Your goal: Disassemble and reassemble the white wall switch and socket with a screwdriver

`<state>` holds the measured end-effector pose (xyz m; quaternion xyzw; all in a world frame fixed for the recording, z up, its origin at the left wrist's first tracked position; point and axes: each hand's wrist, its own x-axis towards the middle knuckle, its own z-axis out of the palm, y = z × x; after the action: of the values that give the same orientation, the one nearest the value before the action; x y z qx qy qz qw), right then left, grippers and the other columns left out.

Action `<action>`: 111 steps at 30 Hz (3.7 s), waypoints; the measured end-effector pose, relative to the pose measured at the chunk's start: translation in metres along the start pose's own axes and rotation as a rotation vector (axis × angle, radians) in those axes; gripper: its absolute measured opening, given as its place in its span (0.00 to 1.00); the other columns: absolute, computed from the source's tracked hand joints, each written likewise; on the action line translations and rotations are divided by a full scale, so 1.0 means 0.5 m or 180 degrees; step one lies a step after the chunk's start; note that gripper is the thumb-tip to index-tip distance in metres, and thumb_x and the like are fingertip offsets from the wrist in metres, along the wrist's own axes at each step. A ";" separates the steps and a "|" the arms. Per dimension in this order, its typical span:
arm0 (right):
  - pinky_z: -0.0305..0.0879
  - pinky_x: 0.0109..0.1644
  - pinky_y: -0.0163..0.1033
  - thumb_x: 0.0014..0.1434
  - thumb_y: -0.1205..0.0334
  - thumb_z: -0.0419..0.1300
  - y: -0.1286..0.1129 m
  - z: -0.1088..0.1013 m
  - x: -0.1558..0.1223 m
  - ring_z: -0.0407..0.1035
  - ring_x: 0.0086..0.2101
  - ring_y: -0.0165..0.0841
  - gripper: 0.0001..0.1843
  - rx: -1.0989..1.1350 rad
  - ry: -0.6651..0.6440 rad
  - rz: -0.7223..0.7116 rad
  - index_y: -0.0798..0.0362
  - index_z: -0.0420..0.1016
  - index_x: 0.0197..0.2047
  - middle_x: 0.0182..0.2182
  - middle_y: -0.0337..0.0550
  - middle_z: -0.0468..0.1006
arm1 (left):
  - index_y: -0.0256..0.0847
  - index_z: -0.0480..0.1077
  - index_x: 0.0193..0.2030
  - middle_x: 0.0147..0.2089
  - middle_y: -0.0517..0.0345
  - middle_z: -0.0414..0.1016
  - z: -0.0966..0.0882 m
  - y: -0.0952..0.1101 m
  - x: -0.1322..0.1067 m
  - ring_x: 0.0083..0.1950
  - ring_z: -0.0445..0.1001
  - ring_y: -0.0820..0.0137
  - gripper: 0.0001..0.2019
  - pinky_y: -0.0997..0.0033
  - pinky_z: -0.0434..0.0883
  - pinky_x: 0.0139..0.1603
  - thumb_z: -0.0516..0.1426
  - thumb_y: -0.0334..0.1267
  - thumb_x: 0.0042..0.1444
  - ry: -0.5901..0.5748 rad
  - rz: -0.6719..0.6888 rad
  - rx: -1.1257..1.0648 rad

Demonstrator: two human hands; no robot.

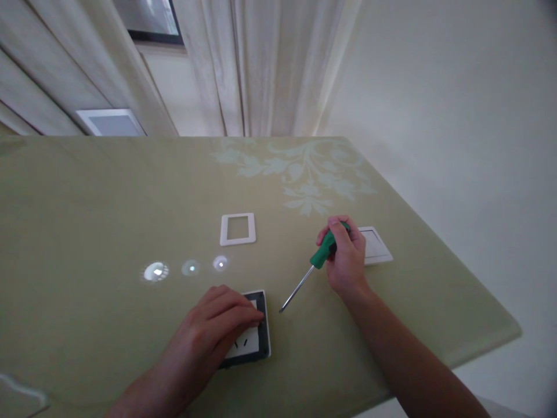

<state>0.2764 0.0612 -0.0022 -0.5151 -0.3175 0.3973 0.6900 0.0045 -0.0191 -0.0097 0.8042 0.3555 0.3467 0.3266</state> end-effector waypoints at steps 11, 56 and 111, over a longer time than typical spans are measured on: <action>0.53 0.19 0.30 0.54 0.49 0.76 -0.005 0.004 -0.002 0.63 0.17 0.25 0.18 0.0029 0.0028 0.0033 0.49 0.74 0.33 0.19 0.30 0.76 | 0.44 0.79 0.56 0.49 0.52 0.81 0.008 0.009 -0.009 0.49 0.75 0.64 0.16 0.66 0.73 0.50 0.51 0.26 0.77 -0.0053 0.0383 0.0595; 0.54 0.19 0.29 0.47 0.47 0.75 -0.002 0.023 0.006 0.66 0.18 0.26 0.20 0.0363 0.0232 0.0038 0.49 0.72 0.31 0.18 0.30 0.73 | 0.43 0.79 0.34 0.37 0.60 0.81 0.029 0.060 0.051 0.44 0.76 0.62 0.06 0.60 0.60 0.49 0.69 0.37 0.62 -0.0470 -0.1331 0.0787; 0.52 0.19 0.30 0.48 0.47 0.76 -0.007 0.024 -0.019 0.63 0.19 0.27 0.20 0.0410 0.0155 0.0180 0.49 0.73 0.30 0.19 0.32 0.73 | 0.39 0.75 0.52 0.50 0.45 0.81 0.048 0.055 0.060 0.49 0.82 0.51 0.12 0.50 0.81 0.47 0.56 0.22 0.69 -0.1447 -0.0151 0.2875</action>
<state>0.2624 0.0580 0.0041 -0.4879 -0.2597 0.4237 0.7177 0.0484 -0.0164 0.0081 0.9120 0.4082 -0.0331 0.0230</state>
